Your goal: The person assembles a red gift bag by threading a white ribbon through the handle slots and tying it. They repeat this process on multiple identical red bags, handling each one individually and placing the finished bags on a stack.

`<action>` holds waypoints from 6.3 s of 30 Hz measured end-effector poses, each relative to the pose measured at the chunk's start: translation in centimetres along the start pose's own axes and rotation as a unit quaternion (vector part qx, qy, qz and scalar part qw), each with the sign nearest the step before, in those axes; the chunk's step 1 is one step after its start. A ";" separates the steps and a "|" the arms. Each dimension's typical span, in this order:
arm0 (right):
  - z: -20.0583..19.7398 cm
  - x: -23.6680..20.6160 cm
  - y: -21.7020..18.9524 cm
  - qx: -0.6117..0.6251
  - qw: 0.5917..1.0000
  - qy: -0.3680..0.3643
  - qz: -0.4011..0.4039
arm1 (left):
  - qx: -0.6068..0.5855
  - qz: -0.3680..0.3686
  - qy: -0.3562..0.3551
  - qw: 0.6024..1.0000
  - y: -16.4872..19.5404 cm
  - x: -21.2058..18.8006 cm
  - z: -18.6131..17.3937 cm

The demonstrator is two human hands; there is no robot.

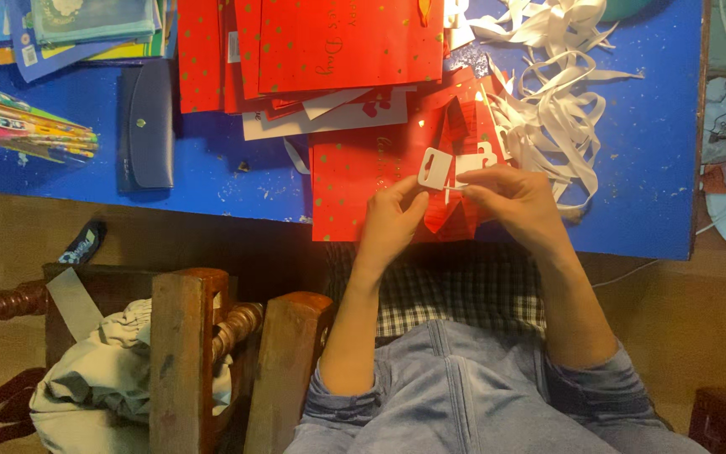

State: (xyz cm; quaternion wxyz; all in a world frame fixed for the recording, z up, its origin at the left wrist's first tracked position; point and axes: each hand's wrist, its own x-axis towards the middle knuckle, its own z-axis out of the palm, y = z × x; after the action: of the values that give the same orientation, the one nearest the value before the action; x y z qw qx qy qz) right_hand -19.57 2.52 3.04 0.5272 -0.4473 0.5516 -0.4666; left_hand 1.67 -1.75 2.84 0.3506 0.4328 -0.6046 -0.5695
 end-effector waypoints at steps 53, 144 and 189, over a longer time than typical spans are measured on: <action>0.8 0.4 -0.6 -0.143 0.989 -0.011 0.026 | -0.167 -0.024 0.053 0.984 -3.2 1.2 0.8; 1.2 0.8 0.8 -0.276 0.936 0.142 -0.166 | -0.172 0.244 0.126 0.946 11.1 -4.7 -0.4; 1.1 -2.1 -3.2 -0.269 0.955 -0.028 -0.123 | 0.190 0.051 0.089 0.976 1.1 2.1 1.4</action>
State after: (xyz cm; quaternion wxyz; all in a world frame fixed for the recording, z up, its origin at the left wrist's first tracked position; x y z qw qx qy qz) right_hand -18.41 3.98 6.58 0.3412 -0.6500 0.5825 -0.3491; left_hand -0.51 -3.14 3.62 0.3433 0.5093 -0.6890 -0.3849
